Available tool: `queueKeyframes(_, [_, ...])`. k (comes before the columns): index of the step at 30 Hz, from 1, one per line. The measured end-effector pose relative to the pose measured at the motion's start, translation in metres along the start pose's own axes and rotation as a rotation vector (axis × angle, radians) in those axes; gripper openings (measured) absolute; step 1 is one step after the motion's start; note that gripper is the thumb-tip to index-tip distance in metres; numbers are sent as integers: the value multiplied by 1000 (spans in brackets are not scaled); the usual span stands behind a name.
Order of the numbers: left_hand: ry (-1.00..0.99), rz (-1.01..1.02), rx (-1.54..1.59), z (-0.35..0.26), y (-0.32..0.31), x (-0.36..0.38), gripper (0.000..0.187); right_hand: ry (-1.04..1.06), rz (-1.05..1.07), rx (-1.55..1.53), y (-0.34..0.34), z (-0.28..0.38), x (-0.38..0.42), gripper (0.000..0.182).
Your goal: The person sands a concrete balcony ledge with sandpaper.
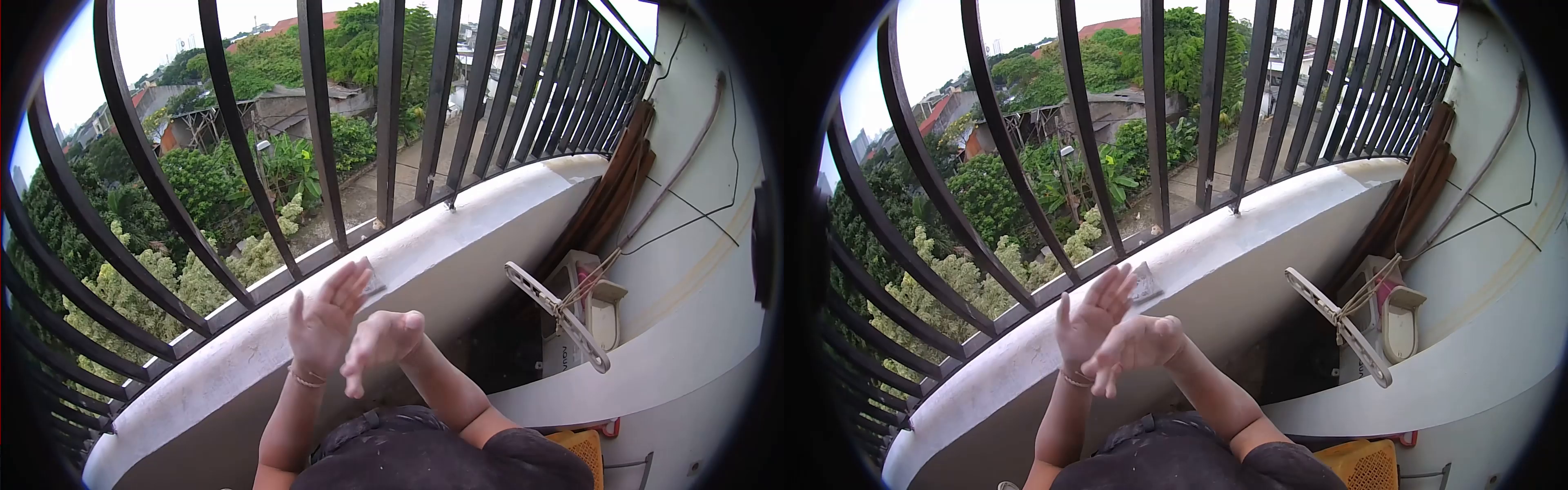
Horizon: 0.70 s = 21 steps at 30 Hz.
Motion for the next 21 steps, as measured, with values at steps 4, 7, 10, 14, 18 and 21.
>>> queueKeyframes(4, [109, 114, -114, 31, 14, 11, 82, -155, -608, 257, 3, 29, 60, 83])
queueKeyframes(7, [195, -116, 576, 31, 32, 3, 87, -265, -580, 309, -2, 37, 63, 90])
queueKeyframes(10, [315, -164, 783, 48, 13, 7, 94, -231, -534, 98, 11, 36, 64, 97])
queueKeyframes(14, [107, 294, 94, 34, 19, -6, 99, -80, -635, 253, -9, 25, 36, 105])
queueKeyframes(18, [99, 84, 97, 47, 15, -5, 103, -64, -490, 117, 20, 19, 49, 107])
queueKeyframes(21, [146, 83, 222, 39, 24, -11, 104, 247, -857, -126, 10, 23, 38, 95])
Point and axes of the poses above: each hand's wrist, its own x-axis away from the middle knuckle, its own y-axis out of the back of the hand, z = x × y, the point moved 5 cm from there along -x, towards the middle knuckle, and after that the axes turned 13 degrees about -y, right-handed, at the moved point
